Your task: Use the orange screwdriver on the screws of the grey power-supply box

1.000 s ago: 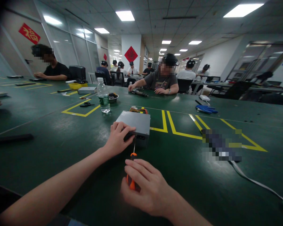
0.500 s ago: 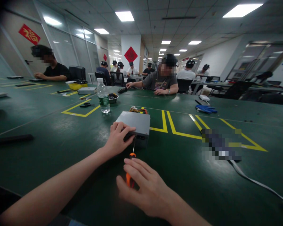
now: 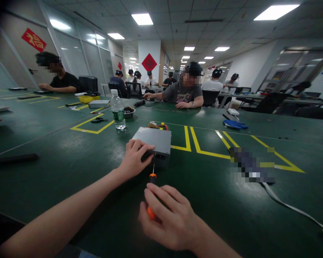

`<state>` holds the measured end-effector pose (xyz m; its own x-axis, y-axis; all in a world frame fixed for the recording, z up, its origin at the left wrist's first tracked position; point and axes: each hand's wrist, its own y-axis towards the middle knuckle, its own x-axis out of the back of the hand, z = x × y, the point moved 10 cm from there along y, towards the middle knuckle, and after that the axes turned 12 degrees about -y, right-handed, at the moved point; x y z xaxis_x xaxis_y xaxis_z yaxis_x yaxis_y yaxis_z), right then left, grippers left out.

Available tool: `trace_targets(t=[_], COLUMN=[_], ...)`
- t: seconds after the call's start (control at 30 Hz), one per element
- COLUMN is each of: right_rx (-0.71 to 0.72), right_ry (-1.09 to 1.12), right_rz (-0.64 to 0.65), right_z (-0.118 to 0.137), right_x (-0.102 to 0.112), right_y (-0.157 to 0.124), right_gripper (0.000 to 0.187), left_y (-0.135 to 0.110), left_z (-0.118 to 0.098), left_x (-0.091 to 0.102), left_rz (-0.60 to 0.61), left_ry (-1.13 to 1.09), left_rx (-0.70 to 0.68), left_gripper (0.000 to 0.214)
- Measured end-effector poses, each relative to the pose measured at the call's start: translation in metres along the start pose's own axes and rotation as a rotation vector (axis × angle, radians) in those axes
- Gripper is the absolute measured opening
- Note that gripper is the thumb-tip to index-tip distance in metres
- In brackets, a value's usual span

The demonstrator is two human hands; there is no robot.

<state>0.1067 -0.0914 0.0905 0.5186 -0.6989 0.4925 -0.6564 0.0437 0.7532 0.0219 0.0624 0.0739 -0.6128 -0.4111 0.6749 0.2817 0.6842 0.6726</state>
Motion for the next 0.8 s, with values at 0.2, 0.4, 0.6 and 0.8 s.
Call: trace_targets(t=[0.2, 0.4, 0.6, 0.8], right_rx=[0.080, 0.069, 0.055, 0.012], right_ry=[-0.044, 0.035, 0.045, 0.032], right_rz=[0.054, 0.177, 0.060, 0.137], right_z=[0.007, 0.004, 0.005, 0.001], right_x=[-0.003, -0.015, -0.009, -0.017], right_y=[-0.004, -0.009, -0.008, -0.003], right_gripper=[0.021, 0.028, 0.011, 0.020], left_y=[0.000, 0.000, 0.000, 0.000], left_z=[-0.001, 0.000, -0.001, -0.001], left_x=[0.000, 0.000, 0.000, 0.001], left_rz=[-0.004, -0.004, -0.002, -0.002], left_ry=[-0.011, -0.013, -0.008, -0.007], left_rx=[-0.010, -0.001, -0.005, -0.002], left_gripper=[0.027, 0.028, 0.028, 0.028])
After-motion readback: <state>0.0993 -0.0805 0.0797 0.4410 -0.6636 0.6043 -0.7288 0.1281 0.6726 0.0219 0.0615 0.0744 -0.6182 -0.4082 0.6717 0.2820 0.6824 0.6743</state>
